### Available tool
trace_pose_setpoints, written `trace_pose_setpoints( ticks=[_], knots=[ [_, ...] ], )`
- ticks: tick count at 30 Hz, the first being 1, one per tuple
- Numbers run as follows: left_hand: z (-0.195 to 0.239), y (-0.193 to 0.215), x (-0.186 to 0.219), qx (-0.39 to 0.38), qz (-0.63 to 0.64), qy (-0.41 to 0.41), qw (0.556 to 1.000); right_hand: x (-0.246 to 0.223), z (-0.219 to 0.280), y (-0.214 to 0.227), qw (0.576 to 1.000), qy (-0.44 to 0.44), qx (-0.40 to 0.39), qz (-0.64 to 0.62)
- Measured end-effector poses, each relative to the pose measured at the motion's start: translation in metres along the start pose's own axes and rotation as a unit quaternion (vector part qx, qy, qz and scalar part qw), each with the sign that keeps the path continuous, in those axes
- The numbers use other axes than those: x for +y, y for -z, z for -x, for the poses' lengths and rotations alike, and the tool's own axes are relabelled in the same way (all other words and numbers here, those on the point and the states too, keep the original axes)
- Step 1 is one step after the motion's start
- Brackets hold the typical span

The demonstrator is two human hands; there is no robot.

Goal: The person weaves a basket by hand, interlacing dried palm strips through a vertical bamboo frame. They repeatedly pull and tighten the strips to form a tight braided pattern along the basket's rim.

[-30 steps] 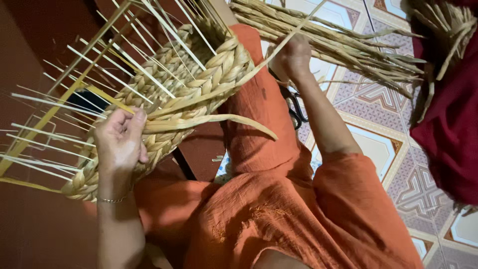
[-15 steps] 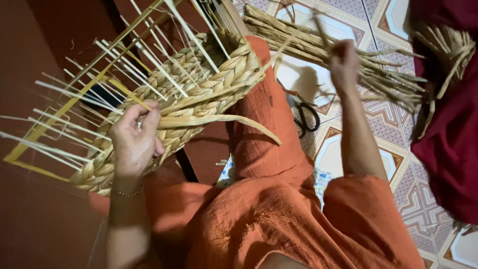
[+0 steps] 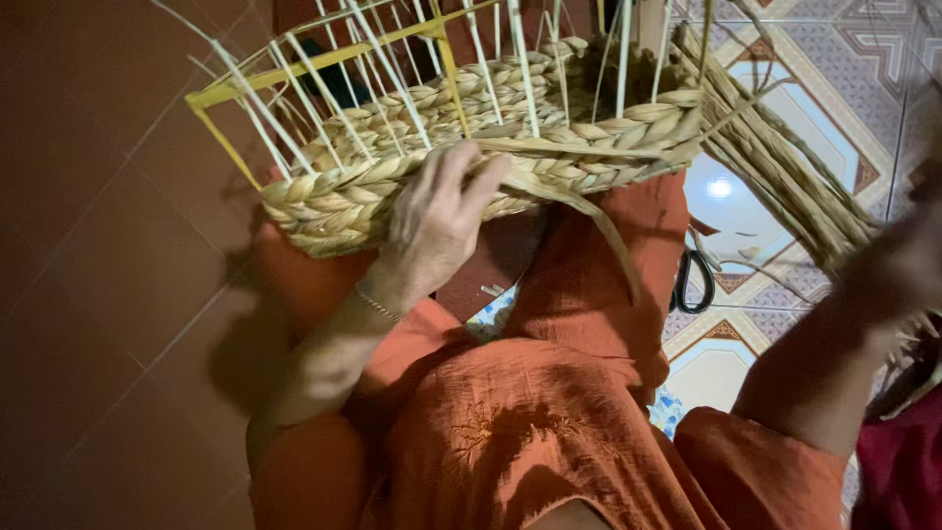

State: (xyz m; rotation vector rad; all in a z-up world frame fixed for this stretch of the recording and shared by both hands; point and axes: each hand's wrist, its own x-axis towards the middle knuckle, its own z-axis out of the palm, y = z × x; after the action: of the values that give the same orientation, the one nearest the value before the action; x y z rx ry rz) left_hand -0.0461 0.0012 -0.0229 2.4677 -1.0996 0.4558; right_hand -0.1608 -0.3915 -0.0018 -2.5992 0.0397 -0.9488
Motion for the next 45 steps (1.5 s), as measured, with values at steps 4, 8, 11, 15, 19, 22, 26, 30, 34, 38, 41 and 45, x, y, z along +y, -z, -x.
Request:
trace_pose_setpoints(
  ticks=[4, 8, 11, 15, 19, 22, 26, 30, 34, 38, 41, 45],
  knots=[
    [0.004, 0.005, -0.007, 0.016, 0.003, -0.055, 0.998, -0.076, -0.016, -0.058, 0.98, 0.071, -0.082, -0.166],
    [0.01, 0.012, -0.011, 0.038, 0.06, -0.058, 0.996, -0.101, -0.034, -0.123, 0.972, 0.156, -0.076, -0.155],
    [0.014, 0.016, -0.012, 0.054, 0.046, -0.057, 0.996, -0.114, -0.034, -0.135, 0.971, 0.168, -0.101, -0.135],
    [0.016, 0.019, -0.012, 0.055, 0.07, -0.046, 0.995, -0.128, -0.035, -0.127, 0.971, 0.158, -0.143, -0.105],
    [0.013, 0.013, -0.01, 0.034, 0.06, -0.031, 0.997, -0.136, -0.036, -0.123, 0.97, 0.177, -0.118, -0.119],
    [0.003, 0.002, -0.011, 0.026, 0.044, -0.022, 0.998, -0.134, -0.044, -0.123, 0.974, 0.159, -0.106, -0.122],
    [-0.008, -0.017, -0.016, -0.016, 0.069, 0.026, 0.997, -0.119, -0.057, -0.104, 0.942, 0.066, -0.235, -0.23],
    [-0.022, -0.028, -0.016, -0.012, 0.093, 0.044, 0.995, -0.117, -0.06, -0.079, 0.898, 0.081, -0.357, -0.243],
    [-0.035, -0.026, -0.014, 0.102, 0.118, -0.024, 0.987, -0.118, -0.068, -0.076, 0.91, 0.102, -0.345, -0.205],
    [-0.034, -0.016, -0.011, -0.091, 0.278, 0.225, 0.93, -0.124, -0.076, -0.084, 0.948, 0.219, -0.224, 0.053],
    [-0.028, -0.008, -0.011, -0.018, 0.342, 0.18, 0.922, -0.139, -0.091, -0.1, 0.933, 0.332, -0.112, 0.078],
    [-0.025, -0.006, -0.011, 0.013, 0.327, 0.15, 0.933, -0.156, -0.117, -0.12, 0.901, 0.42, -0.103, 0.011]
  ],
)
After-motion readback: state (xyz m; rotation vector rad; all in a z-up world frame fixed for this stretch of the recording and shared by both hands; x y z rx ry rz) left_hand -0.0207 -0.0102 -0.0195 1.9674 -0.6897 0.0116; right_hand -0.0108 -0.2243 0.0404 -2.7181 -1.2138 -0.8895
